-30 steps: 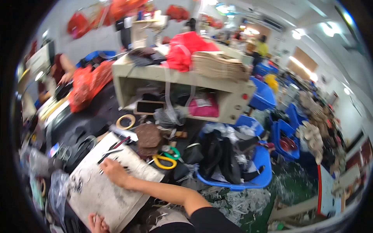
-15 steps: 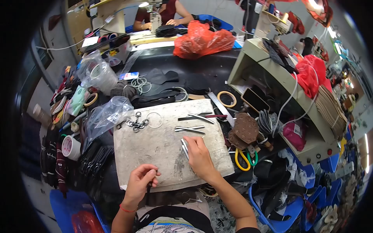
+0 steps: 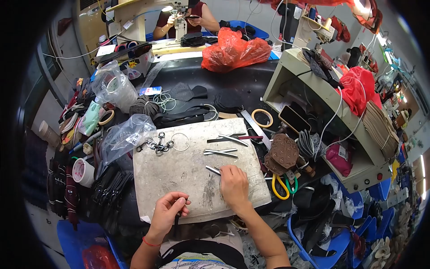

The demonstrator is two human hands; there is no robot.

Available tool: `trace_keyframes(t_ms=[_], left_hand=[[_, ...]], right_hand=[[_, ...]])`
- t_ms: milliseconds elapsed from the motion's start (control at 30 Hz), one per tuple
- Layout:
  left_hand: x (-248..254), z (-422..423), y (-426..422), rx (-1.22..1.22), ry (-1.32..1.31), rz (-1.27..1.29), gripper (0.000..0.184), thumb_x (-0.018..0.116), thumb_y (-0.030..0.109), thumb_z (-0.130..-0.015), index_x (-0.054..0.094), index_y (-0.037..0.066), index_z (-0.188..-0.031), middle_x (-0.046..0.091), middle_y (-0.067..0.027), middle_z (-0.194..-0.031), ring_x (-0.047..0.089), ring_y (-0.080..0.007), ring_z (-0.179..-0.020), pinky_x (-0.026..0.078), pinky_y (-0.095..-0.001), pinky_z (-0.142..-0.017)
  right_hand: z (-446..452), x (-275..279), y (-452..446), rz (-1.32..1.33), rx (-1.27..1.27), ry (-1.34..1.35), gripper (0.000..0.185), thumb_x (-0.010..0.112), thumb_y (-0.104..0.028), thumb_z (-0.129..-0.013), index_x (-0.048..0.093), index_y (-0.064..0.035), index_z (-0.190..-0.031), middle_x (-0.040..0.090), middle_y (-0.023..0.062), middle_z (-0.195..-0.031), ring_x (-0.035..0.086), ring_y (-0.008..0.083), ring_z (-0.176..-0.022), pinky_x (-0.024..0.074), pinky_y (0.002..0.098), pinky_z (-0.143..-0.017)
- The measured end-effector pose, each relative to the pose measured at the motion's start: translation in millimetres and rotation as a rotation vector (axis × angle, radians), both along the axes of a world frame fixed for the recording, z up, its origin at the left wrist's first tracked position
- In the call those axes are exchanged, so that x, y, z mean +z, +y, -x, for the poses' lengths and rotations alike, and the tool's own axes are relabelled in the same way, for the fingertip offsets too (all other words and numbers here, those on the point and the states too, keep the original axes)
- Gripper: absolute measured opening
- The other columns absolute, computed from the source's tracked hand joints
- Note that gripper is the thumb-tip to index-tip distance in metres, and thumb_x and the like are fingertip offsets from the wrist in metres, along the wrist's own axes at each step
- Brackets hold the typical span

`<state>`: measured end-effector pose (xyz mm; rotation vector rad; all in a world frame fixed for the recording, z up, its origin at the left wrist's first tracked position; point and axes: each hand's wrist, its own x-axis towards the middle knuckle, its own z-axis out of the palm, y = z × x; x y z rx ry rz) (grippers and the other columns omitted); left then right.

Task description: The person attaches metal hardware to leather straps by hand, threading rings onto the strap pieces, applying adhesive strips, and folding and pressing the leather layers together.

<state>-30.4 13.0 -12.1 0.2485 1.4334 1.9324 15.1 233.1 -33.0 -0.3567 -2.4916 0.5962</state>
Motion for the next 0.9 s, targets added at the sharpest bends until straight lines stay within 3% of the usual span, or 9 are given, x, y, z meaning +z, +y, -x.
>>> trace_keyframes(t_ms=[67,167,300,400,467,567,633,767,900], left_hand=[[-6.8,2.0,4.1,0.003,0.027,0.018,0.02,0.056,0.01,-0.096,0.061,-0.004,-0.11,0.066,-0.0113,-0.093,0.062,-0.0099,-0.074,0.052,-0.0231,-0.065],[-1.0,4.3,16.3,-0.027,0.116,0.083,0.019,0.057,0.011,-0.096,0.063,-0.002,-0.108,0.067,-0.0087,-0.089,0.063,-0.0097,-0.071,0.052,-0.0232,-0.063],[13.7,8.1,18.2,-0.128,0.312,0.18,0.017,0.058,0.012,-0.094,0.066,-0.002,-0.1,0.066,-0.0038,-0.081,0.062,-0.0095,-0.064,0.05,-0.0228,-0.058],[-0.5,12.7,12.2,-0.082,0.222,0.193,0.017,0.063,0.008,-0.089,0.066,-0.003,-0.101,0.064,-0.0062,-0.077,0.062,-0.0114,-0.065,0.05,-0.0233,-0.057],[18.4,1.0,13.8,-0.099,0.104,0.127,0.011,0.056,0.009,-0.095,0.061,0.0,-0.1,0.057,-0.003,-0.081,0.047,-0.0061,-0.064,0.038,-0.0198,-0.057],[29.8,-14.9,22.6,-0.013,0.291,0.183,0.012,0.054,0.006,-0.093,0.063,-0.003,-0.092,0.058,-0.003,-0.072,0.049,-0.0082,-0.061,0.041,-0.0227,-0.055],[23.3,-13.6,15.4,0.012,0.711,0.284,0.013,0.054,0.006,-0.091,0.063,-0.002,-0.088,0.057,-0.0029,-0.071,0.05,-0.0105,-0.061,0.041,-0.025,-0.055],[31.2,-18.2,12.4,0.054,0.94,0.357,0.013,0.054,0.007,-0.09,0.062,-0.001,-0.083,0.056,-0.002,-0.07,0.047,-0.0103,-0.06,0.039,-0.025,-0.054],[32.5,-25.5,10.0,0.082,0.583,0.305,0.013,0.055,0.008,-0.091,0.061,-0.001,-0.083,0.054,-0.0011,-0.07,0.044,-0.0087,-0.059,0.036,-0.0237,-0.053]], right_hand=[[-3.9,1.2,3.3,0.019,0.021,0.032,0.013,0.063,-0.006,-0.086,0.063,-0.0017,-0.098,0.063,0.012,-0.089,0.062,0.0278,-0.08,0.0489,0.0391,-0.073],[-22.2,44.1,-21.1,0.531,0.168,-0.073,0.016,0.06,-0.003,-0.088,0.063,-0.0025,-0.104,0.063,0.0124,-0.09,0.064,0.0205,-0.084,0.0504,0.0334,-0.068],[-40.4,49.1,-41.5,0.745,0.363,-0.064,0.02,0.058,-0.005,-0.089,0.062,-0.0009,-0.109,0.062,0.0162,-0.094,0.062,0.03,-0.088,0.0498,0.0351,-0.077],[-41.7,46.1,-46.8,0.579,0.433,0.049,0.017,0.058,-0.007,-0.089,0.061,-0.0014,-0.105,0.06,0.0158,-0.091,0.06,0.0324,-0.086,0.0488,0.0378,-0.074],[-42.4,36.8,-51.0,0.29,0.416,0.196,0.014,0.057,-0.011,-0.086,0.058,-0.0042,-0.099,0.056,0.0121,-0.089,0.059,0.0291,-0.085,0.0456,0.0381,-0.074],[-47.3,46.1,-51.6,-0.033,0.35,0.296,0.013,0.056,-0.011,-0.08,0.058,-0.0034,-0.09,0.053,0.0089,-0.085,0.055,0.0241,-0.087,0.0417,0.0355,-0.078],[-45.2,46.5,-53.6,-0.206,0.361,0.265,0.01,0.055,-0.011,-0.079,0.057,-0.0031,-0.085,0.051,0.0081,-0.082,0.053,0.0228,-0.085,0.0399,0.035,-0.08],[-39.8,43.3,-62.4,-0.26,0.395,0.295,0.008,0.054,-0.01,-0.077,0.054,-0.0028,-0.079,0.049,0.0086,-0.079,0.05,0.0242,-0.08,0.0403,0.0358,-0.077],[-39.8,34.3,-68.2,-0.091,0.365,0.364,0.009,0.055,-0.01,-0.079,0.054,-0.0008,-0.081,0.049,0.0095,-0.079,0.051,0.026,-0.079,0.0412,0.036,-0.076]])
